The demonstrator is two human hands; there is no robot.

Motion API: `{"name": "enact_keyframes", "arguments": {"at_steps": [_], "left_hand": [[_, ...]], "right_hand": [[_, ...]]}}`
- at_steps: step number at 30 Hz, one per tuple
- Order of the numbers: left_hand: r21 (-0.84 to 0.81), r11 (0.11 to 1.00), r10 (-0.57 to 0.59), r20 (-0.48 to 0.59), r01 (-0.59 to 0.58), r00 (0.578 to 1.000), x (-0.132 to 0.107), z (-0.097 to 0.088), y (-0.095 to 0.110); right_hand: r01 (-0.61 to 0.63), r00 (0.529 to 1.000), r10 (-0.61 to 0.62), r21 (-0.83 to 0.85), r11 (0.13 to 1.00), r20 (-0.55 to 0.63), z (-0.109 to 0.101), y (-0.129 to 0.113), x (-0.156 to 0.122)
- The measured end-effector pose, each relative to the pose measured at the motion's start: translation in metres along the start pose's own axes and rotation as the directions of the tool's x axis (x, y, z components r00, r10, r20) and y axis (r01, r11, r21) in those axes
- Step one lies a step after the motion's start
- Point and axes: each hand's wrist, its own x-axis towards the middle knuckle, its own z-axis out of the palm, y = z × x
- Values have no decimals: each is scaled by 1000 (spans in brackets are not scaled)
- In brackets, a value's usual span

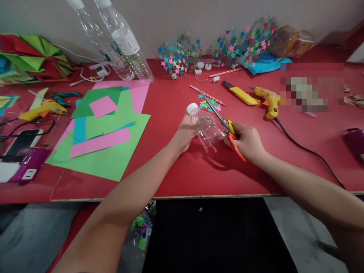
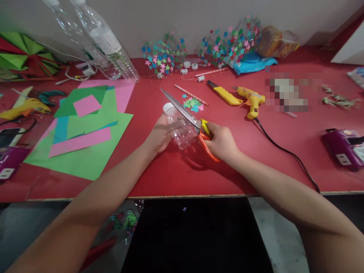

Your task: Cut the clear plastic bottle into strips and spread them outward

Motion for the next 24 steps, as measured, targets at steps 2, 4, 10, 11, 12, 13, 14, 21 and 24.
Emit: {"name": "enact_keyframes", "arguments": {"at_steps": [2,4,10,11,12,13,14,21,24], "left_hand": [[-20,997,-78,107,81,991,-1,-4,2],[-38,988,-139,241,153,960,-1,-8,5],[-135,965,-157,384,223,910,2,-17,13],[-147,963,-159,363,225,918,3,-17,13],[-147,963,-167,341,228,925,4,-17,12],[-137,964,-175,320,228,931,4,-17,11],[-119,967,-181,304,226,935,5,-16,10],[-51,983,-157,284,178,946,7,-17,9],[-97,974,-172,279,206,945,7,-17,9]], "right_hand": [[8,1000,-9,-19,1000,-17,0,2,0],[5,999,-7,-37,999,-35,-1,4,1],[4,999,-7,-65,998,-37,-3,5,3],[5,1000,-7,-68,998,-27,-3,5,3],[5,1000,-6,-71,997,-16,-2,5,3],[7,1000,-7,-75,997,-4,-2,4,2],[9,1000,-8,-79,997,8,-1,5,2],[23,999,-21,-100,995,25,0,6,1],[14,999,-11,-107,994,30,0,6,1]]}}
